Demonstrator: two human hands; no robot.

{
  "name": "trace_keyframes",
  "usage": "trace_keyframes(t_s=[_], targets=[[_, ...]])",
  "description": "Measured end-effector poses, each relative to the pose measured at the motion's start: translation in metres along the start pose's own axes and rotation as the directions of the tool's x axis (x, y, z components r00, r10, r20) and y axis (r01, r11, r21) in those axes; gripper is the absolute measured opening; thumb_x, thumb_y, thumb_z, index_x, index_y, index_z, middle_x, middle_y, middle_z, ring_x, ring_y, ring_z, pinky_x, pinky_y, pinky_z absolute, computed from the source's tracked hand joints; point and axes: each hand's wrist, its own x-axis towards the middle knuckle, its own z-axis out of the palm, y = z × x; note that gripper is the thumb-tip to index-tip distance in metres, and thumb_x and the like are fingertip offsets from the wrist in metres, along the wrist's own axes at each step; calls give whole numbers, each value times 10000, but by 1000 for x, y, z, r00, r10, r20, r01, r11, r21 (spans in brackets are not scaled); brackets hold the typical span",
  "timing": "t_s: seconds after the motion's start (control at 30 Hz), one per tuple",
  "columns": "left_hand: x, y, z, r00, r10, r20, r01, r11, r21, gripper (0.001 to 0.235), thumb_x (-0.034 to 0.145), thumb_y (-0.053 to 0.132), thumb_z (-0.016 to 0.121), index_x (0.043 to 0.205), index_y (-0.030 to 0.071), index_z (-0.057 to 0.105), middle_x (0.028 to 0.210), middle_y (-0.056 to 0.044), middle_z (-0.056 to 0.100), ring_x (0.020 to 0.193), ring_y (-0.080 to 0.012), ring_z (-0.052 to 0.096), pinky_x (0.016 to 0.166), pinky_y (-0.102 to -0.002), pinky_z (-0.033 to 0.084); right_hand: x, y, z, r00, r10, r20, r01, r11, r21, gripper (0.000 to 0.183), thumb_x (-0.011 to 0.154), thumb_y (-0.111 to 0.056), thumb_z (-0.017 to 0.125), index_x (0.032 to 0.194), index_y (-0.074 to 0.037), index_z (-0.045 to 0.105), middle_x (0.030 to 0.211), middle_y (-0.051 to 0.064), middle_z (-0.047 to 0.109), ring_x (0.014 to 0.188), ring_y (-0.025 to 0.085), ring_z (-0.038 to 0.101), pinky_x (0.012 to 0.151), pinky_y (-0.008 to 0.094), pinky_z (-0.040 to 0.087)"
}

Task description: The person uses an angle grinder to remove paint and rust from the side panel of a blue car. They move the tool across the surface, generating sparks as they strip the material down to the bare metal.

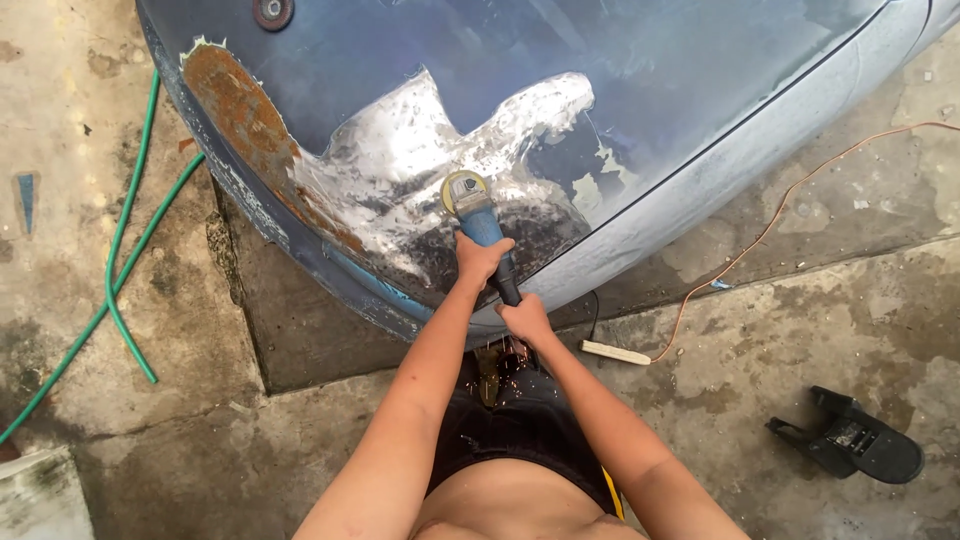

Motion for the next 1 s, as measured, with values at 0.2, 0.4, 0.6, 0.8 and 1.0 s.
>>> trace_keyframes(t_s=[0.2,0.4,0.6,0.8,1.0], targets=[[21,-16,-10,1000,2,-17,-1,1000,25,1357,758,368,909,1624,-31,-57,1647,-314,169,1483,-495,326,1172,-681,412,-6,-13,12,998,21,66,-22,1000,18,133,735,-136,671,695,-20,621,479,93,530,404,202,579,412,320,457],[20,10,-14,999,37,2,-37,999,30,1284,774,347,889,1618,-47,5,1620,-327,218,1449,-501,379,1152,-692,437,-16,-43,11,999,-13,-44,16,999,51,130,777,-151,679,702,-51,644,496,70,537,427,182,556,436,317,452],[4,11,9,999,11,32,-12,999,31,1330,773,376,894,1631,-32,-36,1649,-316,173,1495,-484,316,1177,-667,404,-16,-24,-6,998,18,54,-21,998,62,114,772,-129,653,722,-29,632,498,89,559,417,180,570,420,299,464],[1,5,12,997,-37,-68,33,998,-54,1329,790,358,907,1615,-47,-52,1637,-333,139,1490,-506,293,1185,-721,370,1,-11,-31,997,-43,64,47,997,-56,153,766,-149,705,782,-9,646,549,73,525,479,180,568,452,335,446],[2,3,16,999,-32,-16,32,999,9,1341,779,382,917,1631,-17,-38,1651,-318,131,1490,-508,299,1183,-710,379,16,14,-11,996,-49,71,50,999,-5,130,734,-132,670,765,-11,634,548,85,539,470,198,586,446,321,459]])
